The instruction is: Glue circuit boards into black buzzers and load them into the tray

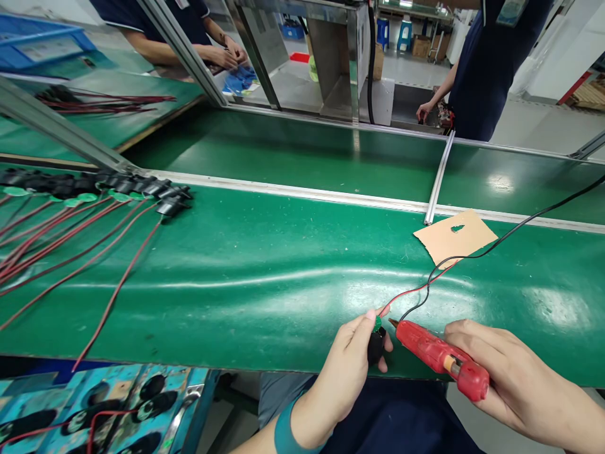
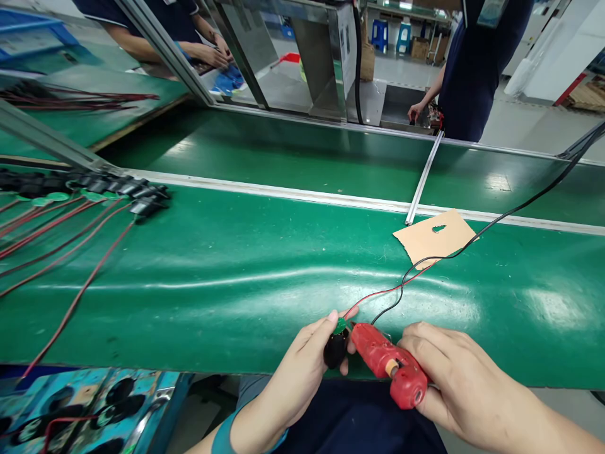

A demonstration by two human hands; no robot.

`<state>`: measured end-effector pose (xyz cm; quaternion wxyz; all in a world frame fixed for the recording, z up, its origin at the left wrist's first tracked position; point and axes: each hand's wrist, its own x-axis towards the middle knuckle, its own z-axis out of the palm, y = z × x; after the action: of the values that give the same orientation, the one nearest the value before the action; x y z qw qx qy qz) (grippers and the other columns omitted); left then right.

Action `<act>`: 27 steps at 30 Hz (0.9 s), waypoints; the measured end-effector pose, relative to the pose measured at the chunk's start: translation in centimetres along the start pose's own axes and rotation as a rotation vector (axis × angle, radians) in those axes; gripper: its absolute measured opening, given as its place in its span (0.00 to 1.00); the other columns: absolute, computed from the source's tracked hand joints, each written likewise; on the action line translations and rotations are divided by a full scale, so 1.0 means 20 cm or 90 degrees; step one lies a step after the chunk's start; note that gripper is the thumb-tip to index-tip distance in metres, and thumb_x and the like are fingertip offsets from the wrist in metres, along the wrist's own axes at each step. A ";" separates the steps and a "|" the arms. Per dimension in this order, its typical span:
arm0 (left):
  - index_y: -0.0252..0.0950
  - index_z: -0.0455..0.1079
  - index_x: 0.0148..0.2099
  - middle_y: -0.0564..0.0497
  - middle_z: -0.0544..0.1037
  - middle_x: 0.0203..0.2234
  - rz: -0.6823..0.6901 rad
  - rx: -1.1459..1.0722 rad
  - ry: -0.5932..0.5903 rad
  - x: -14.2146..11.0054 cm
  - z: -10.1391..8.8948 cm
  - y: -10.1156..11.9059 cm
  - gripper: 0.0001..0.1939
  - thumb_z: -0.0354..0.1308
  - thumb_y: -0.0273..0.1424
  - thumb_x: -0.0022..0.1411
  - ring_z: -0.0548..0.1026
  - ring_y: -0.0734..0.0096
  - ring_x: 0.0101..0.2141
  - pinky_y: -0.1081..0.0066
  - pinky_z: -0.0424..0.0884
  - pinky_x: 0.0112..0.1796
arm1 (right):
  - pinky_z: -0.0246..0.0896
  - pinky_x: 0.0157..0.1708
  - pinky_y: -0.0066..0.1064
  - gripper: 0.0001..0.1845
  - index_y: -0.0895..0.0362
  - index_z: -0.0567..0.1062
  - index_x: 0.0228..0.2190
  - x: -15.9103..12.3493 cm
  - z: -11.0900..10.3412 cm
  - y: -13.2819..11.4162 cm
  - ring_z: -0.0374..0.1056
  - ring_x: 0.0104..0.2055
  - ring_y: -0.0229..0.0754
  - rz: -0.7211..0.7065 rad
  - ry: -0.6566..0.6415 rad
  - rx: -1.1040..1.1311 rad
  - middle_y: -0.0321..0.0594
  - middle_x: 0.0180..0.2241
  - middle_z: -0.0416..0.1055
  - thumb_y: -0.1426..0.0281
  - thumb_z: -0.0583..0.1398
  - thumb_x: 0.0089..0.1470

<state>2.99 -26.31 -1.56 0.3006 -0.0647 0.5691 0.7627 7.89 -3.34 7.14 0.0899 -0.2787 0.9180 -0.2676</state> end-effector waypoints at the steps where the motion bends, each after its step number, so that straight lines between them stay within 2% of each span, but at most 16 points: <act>1: 0.33 0.73 0.32 0.50 0.73 0.24 -0.005 -0.007 0.001 0.00 0.00 0.00 0.26 0.53 0.52 0.66 0.70 0.71 0.25 0.72 0.69 0.25 | 0.69 0.34 0.32 0.04 0.54 0.66 0.43 -0.01 0.00 0.00 0.68 0.36 0.41 -0.005 0.005 0.005 0.41 0.38 0.71 0.67 0.53 0.69; 5: 0.33 0.73 0.32 0.49 0.73 0.24 -0.031 -0.031 0.009 0.01 0.00 -0.01 0.26 0.54 0.52 0.65 0.71 0.70 0.25 0.72 0.69 0.25 | 0.71 0.41 0.32 0.10 0.55 0.66 0.50 -0.03 -0.01 0.01 0.70 0.42 0.42 -0.029 0.033 0.026 0.44 0.42 0.72 0.68 0.55 0.68; 10: 0.31 0.76 0.45 0.50 0.73 0.23 -0.056 -0.067 -0.008 0.00 0.01 0.00 0.26 0.55 0.51 0.65 0.70 0.69 0.25 0.72 0.68 0.24 | 0.71 0.40 0.32 0.09 0.54 0.66 0.48 -0.02 0.00 0.02 0.70 0.40 0.42 -0.022 0.038 0.040 0.43 0.41 0.72 0.68 0.55 0.67; 15: 0.30 0.77 0.45 0.50 0.72 0.22 -0.078 -0.095 -0.031 -0.01 0.03 0.02 0.28 0.56 0.52 0.64 0.69 0.70 0.25 0.72 0.68 0.24 | 0.70 0.37 0.32 0.05 0.53 0.66 0.44 0.00 0.02 0.02 0.69 0.38 0.41 -0.019 0.025 0.036 0.41 0.39 0.71 0.68 0.53 0.68; 21: 0.29 0.78 0.45 0.50 0.72 0.22 -0.083 -0.110 -0.026 -0.02 0.04 0.03 0.30 0.58 0.53 0.62 0.68 0.70 0.24 0.72 0.68 0.23 | 0.69 0.36 0.33 0.08 0.54 0.66 0.48 0.00 0.02 0.02 0.69 0.37 0.41 0.002 -0.017 0.025 0.42 0.40 0.71 0.69 0.53 0.68; 27: 0.30 0.79 0.45 0.50 0.73 0.22 -0.064 -0.112 -0.011 -0.01 0.05 0.02 0.30 0.60 0.54 0.60 0.70 0.68 0.26 0.72 0.69 0.22 | 0.69 0.35 0.33 0.07 0.55 0.66 0.47 0.01 0.03 0.01 0.70 0.37 0.42 0.003 -0.022 0.003 0.43 0.39 0.72 0.68 0.53 0.69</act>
<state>3.27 -25.56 -0.76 0.3367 -0.1123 0.4934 0.7941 7.73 -3.56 6.51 0.1065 -0.2810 0.9164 -0.2645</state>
